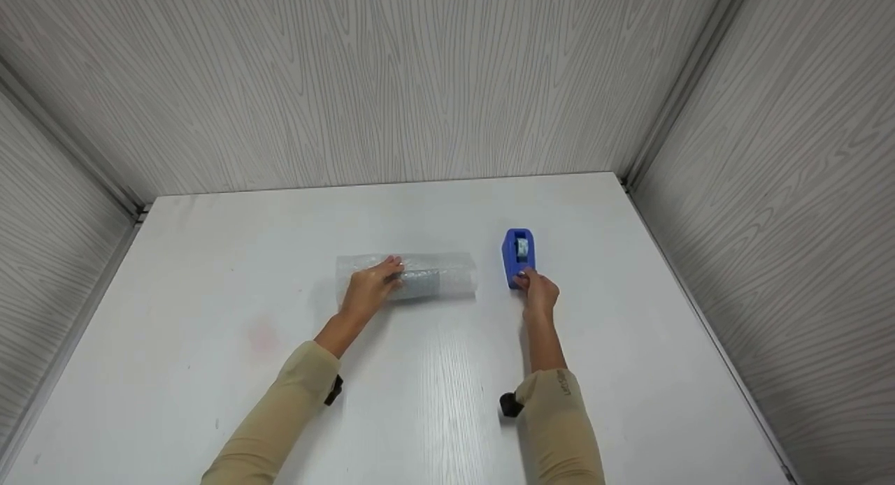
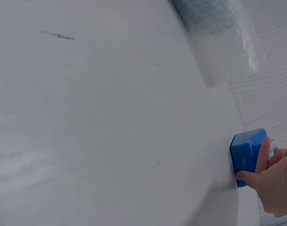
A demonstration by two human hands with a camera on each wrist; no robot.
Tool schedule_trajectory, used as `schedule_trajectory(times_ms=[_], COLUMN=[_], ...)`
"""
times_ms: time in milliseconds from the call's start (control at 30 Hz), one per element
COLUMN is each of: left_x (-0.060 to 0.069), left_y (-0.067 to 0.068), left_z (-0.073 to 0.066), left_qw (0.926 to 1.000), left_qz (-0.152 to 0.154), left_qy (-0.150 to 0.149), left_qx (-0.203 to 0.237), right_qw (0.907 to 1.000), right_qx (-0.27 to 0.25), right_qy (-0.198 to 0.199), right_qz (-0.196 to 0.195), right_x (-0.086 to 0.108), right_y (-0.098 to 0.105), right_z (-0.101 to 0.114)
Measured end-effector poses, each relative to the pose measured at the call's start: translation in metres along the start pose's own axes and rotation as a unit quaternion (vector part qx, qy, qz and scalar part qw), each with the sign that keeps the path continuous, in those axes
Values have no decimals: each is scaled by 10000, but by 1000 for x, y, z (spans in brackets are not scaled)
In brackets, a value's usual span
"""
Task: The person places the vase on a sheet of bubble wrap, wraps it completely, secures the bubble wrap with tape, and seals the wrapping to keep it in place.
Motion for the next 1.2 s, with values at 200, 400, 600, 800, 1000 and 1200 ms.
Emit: schedule_trajectory(times_ms=[200,400,600,800,1000,1200], left_x=[1,0,0,-1,0,1], left_y=[1,1,1,1,0,1], left_z=[1,1,0,0,0,1], left_qw=[9999,9999,10000,9999,9997,9996], left_qz=[-77,80,4,-11,-91,-189], left_qy=[-92,29,21,39,-53,-153], left_qx=[79,89,67,-103,-238,-129], right_qw=[9999,9996,9990,9946,9824,9809], right_qx=[45,-4,-140,-932,-1692,-1745], right_qy=[113,189,187,72,-235,-375], right_qz=[-89,-189,-371,-460,-760,-779], right_x=[0,0,-2,-1,1,2], right_y=[0,1,3,3,5,7], right_z=[0,-1,-1,-3,-10,-12])
Point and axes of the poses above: each hand's wrist, its own x-axis away from the middle knuckle, its own y-axis out of the back of the hand, z = x × y, the point moved 5 cm from there along -x, towards the middle knuckle, and after that the axes turned 8 degrees about -z, right-handed, at the moved point
